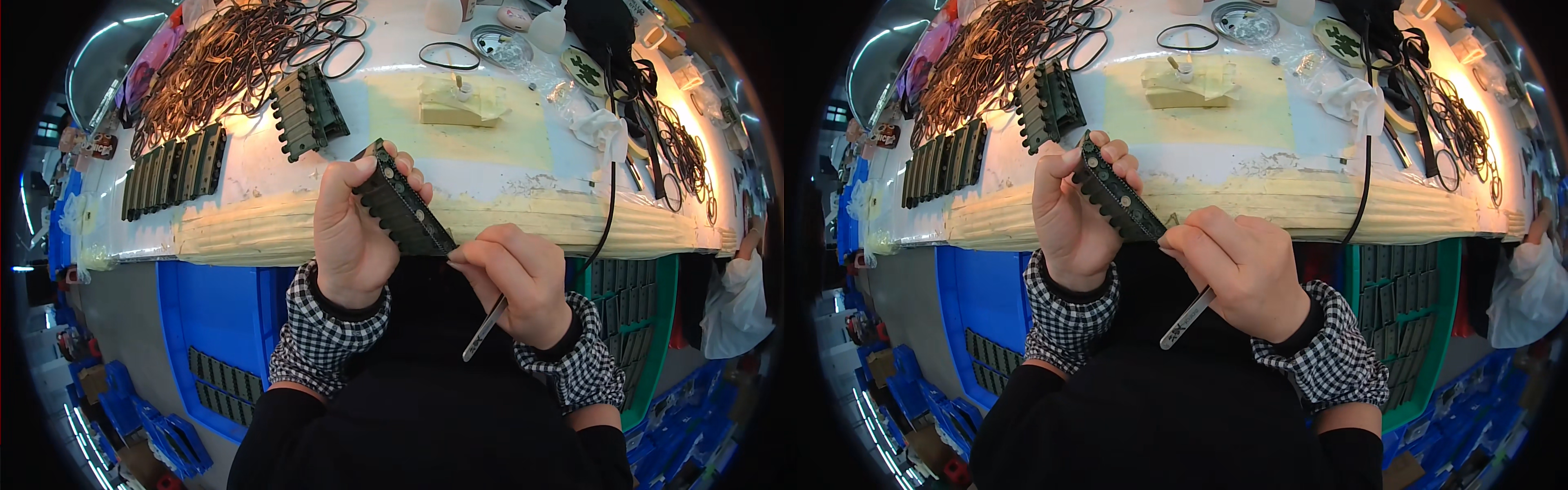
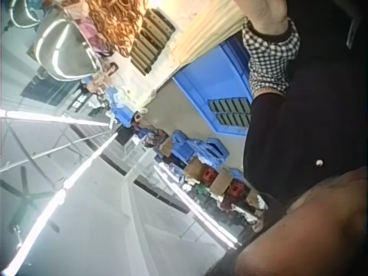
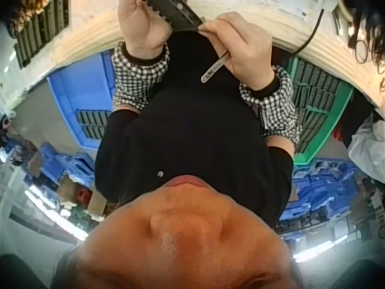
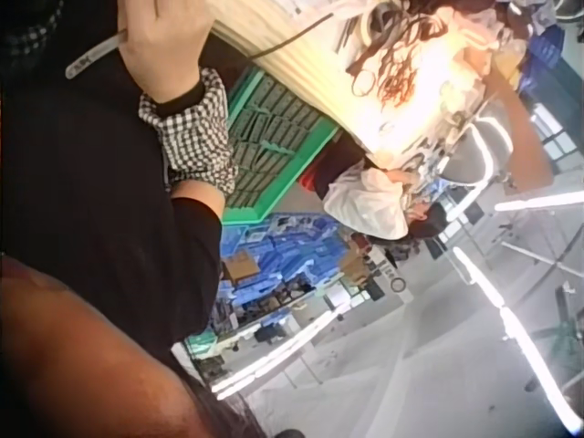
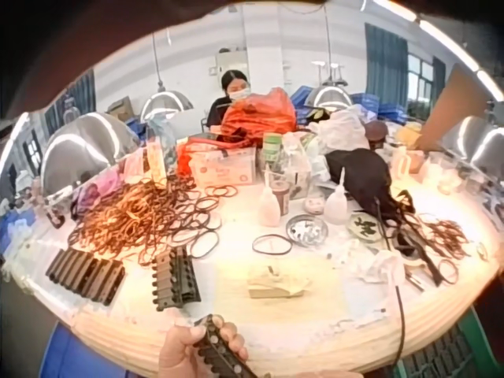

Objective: Assembling electronic components by inserting wires into plastic housings using tweezers.

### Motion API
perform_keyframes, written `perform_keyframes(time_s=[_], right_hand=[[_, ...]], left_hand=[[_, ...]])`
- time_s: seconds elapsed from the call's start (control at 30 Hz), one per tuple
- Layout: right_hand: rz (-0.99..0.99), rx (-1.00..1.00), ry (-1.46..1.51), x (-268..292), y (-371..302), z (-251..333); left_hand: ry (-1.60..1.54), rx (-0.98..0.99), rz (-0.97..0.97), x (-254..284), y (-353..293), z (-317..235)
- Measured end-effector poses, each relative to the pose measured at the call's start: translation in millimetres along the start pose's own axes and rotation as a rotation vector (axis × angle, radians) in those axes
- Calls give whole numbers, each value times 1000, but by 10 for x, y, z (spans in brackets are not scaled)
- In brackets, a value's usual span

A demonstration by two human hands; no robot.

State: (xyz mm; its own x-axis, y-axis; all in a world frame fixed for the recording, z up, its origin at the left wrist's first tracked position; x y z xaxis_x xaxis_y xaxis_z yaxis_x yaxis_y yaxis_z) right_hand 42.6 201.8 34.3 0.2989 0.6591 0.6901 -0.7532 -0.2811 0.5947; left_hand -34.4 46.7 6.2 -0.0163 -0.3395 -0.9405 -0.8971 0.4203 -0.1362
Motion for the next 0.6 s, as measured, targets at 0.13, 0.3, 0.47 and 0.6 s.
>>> perform_keyframes(time_s=[0.13,0.3,0.47,0.6], right_hand=[[-29,9,-5,-13,-11,-20],[-46,57,-115,-1,-25,26],[-25,33,-53,8,-5,9],[-33,-40,105,-34,-3,-20]], left_hand=[[-23,-4,-7,-4,-1,-8],[-24,-6,-9,2,8,-17],[-37,6,1,5,8,-8],[-73,27,15,18,14,-17]])
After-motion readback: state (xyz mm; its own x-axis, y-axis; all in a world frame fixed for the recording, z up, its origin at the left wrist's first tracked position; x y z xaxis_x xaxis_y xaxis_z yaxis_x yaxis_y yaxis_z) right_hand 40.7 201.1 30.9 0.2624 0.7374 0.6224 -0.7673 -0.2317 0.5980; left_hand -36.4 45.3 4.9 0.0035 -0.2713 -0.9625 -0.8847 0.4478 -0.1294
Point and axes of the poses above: each hand's wrist, its own y-axis towards the middle knuckle, its own x-axis out of the back of the hand, z = x × y, the point moved 3 cm from there along y, towards the middle knuckle, and after that the axes turned 5 degrees about -y, right-handed, at the moved point
